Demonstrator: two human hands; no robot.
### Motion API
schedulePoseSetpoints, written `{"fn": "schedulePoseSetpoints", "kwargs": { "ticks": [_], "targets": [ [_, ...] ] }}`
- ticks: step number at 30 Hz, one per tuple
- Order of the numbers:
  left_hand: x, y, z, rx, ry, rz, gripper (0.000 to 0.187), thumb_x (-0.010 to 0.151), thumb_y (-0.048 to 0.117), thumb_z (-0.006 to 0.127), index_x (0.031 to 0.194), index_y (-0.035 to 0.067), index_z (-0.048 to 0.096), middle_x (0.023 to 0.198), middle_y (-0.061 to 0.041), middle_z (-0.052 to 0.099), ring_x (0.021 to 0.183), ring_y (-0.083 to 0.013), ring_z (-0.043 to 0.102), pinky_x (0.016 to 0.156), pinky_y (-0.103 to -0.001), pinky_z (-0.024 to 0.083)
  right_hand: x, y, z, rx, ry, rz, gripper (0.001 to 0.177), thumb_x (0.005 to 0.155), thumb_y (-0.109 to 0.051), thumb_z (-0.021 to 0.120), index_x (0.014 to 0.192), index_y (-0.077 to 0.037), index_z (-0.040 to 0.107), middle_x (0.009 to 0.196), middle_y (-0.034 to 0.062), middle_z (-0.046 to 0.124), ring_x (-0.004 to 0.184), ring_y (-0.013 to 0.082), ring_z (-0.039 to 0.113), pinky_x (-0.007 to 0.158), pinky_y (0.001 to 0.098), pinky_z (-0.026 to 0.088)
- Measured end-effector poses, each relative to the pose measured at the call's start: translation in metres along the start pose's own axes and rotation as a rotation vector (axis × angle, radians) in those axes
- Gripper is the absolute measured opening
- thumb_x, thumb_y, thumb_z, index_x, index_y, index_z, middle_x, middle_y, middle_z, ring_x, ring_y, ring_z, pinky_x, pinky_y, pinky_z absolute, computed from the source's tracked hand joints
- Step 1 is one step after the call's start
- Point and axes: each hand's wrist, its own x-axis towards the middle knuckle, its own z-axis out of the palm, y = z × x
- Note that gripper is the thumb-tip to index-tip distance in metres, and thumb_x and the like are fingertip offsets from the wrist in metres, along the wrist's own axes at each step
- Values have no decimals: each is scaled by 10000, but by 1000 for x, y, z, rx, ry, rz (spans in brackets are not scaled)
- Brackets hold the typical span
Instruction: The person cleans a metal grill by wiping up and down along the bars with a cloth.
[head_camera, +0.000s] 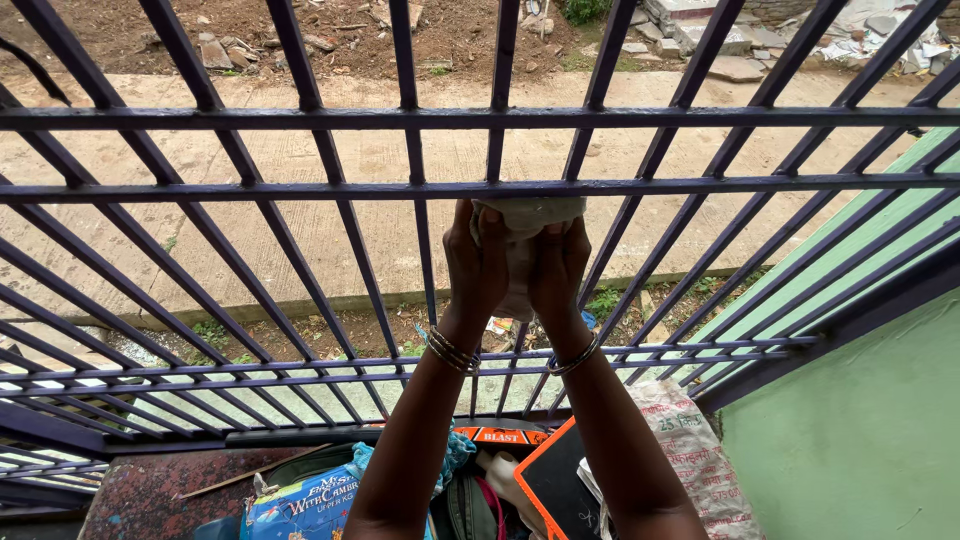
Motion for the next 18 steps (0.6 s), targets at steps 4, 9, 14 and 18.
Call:
{"fn": "schedulePoseSetpoints", "kwargs": {
  "ticks": [4,9,14,18],
  "targets": [
    [-40,-29,-6,7,-21,-58,450,1134,445,395,1076,33,567,744,-69,612,673,-104,587,562,-294,434,-22,27,-16,-86,-5,86,291,1162,-217,445,1286,15,569,1022,34,634,930,83,561,783,254,477],
    [-110,-83,-19,32,-1,-185,450,1107,421,439,1093,-4,586,749,-100,657,678,-148,629,561,-338,467,-80,68,-34,-143,-39,90,207,1130,-168,476,1159,10,577,956,46,652,864,102,610,734,269,502],
    [-153,-113,-26,104,0,-151,467,1129,413,428,1099,-26,583,802,-120,662,728,-178,656,623,-352,493,-121,91,-46,-227,-39,132,212,1096,-157,505,1085,30,604,911,64,677,838,116,637,716,285,515],
    [-166,-118,-25,103,13,-253,504,1083,435,406,1191,-38,544,762,-107,660,694,-166,658,585,-327,507,-139,97,-50,-279,-74,141,242,1078,-190,534,1065,36,620,879,67,696,802,136,670,675,299,528]
  ]
}}
